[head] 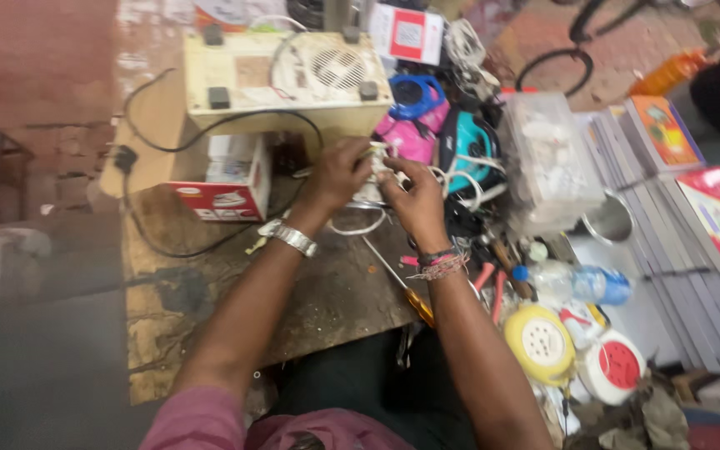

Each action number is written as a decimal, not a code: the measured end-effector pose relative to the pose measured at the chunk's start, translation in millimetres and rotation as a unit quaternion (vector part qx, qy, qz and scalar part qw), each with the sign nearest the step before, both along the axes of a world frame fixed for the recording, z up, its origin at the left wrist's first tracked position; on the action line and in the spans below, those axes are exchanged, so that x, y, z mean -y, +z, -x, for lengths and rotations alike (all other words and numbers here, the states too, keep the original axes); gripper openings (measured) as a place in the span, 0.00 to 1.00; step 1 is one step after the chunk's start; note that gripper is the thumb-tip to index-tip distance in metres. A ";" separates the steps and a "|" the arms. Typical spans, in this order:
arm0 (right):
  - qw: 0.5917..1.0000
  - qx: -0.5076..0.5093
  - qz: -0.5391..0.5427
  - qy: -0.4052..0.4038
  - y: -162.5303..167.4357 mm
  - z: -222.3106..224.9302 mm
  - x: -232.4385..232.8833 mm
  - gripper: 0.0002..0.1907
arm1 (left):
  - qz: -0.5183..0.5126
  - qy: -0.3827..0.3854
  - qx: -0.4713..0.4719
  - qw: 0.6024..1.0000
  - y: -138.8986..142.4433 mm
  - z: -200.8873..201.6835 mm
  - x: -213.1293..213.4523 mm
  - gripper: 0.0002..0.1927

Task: The person works on a disassembled white electric iron, manipulating internal wires and components. They use a screwdriver to tighten connections and adjust parts within the iron's base while seated at a cluttered workbench.

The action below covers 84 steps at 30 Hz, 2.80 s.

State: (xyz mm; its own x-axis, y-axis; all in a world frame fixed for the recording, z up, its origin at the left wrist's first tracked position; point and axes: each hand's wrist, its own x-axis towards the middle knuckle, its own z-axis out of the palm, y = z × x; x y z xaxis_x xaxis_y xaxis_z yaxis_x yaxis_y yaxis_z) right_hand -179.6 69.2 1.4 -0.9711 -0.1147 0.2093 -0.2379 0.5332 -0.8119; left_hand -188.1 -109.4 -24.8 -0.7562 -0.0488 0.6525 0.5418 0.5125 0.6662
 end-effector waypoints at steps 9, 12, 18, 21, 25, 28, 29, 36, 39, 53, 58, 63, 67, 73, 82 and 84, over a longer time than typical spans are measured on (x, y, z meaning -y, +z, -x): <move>0.967 -0.149 -0.134 0.159 31.9 -18.1 -10.7 0.35 | 0.019 -0.008 -0.028 0.999 9.9 -2.2 -1.1 0.12; 0.963 -0.139 -0.152 0.175 37.8 -19.2 -14.1 0.33 | 0.019 -0.009 -0.031 0.999 10.8 -3.7 -3.8 0.13; 0.954 -0.122 -0.181 0.205 46.4 -13.2 -16.3 0.34 | 0.000 -0.024 -0.021 1.000 12.8 -9.3 -4.2 0.12; 0.964 -0.080 -0.175 0.184 47.3 -11.2 -14.6 0.32 | 0.017 -0.028 -0.025 0.999 15.4 -10.0 -1.7 0.10; 0.964 -0.079 -0.170 0.188 47.6 -10.0 -14.3 0.31 | 0.067 -0.026 -0.028 0.997 18.7 -8.3 0.5 0.08; 0.961 -0.095 -0.170 0.195 48.1 -9.1 -15.5 0.31 | 0.079 -0.023 -0.035 0.996 20.0 -8.4 0.0 0.09; 0.959 -0.103 -0.172 0.199 48.4 -8.5 -16.3 0.31 | 0.077 -0.022 -0.032 0.996 20.5 -8.2 -0.6 0.09; 0.963 -0.100 -0.158 0.196 43.8 -12.7 -21.8 0.31 | 0.063 -0.020 -0.030 0.997 19.7 -15.0 -6.1 0.11; 0.966 -0.082 -0.156 0.189 42.8 -12.9 -21.5 0.30 | 0.062 -0.015 -0.031 0.997 19.4 -16.9 -6.3 0.12; 0.965 -0.096 -0.155 0.188 41.3 -13.1 -24.2 0.28 | 0.047 0.009 -0.047 0.998 24.0 -19.9 -8.2 0.11; 0.965 -0.093 -0.160 0.187 40.9 -15.1 -23.1 0.28 | 0.060 0.042 -0.019 0.997 21.0 -24.5 -11.0 0.08; 0.964 -0.097 -0.158 0.190 41.0 -16.5 -22.5 0.29 | 0.069 0.038 -0.025 0.997 23.8 -28.3 -11.6 0.09; 0.964 -0.094 -0.156 0.192 41.6 -17.0 -24.8 0.29 | 0.089 0.038 -0.016 0.995 28.6 -28.5 -12.9 0.08; 0.961 -0.097 -0.167 0.198 43.1 -16.0 -25.9 0.30 | 0.092 0.030 -0.008 0.995 30.2 -26.6 -14.5 0.07; 0.937 -0.092 -0.238 0.239 45.8 -5.1 -30.4 0.35 | 0.104 0.021 -0.012 0.994 31.3 -26.3 -19.5 0.06; 0.932 -0.089 -0.254 0.244 45.5 -3.7 -30.2 0.36 | 0.101 0.015 -0.009 0.995 31.8 -27.5 -18.4 0.07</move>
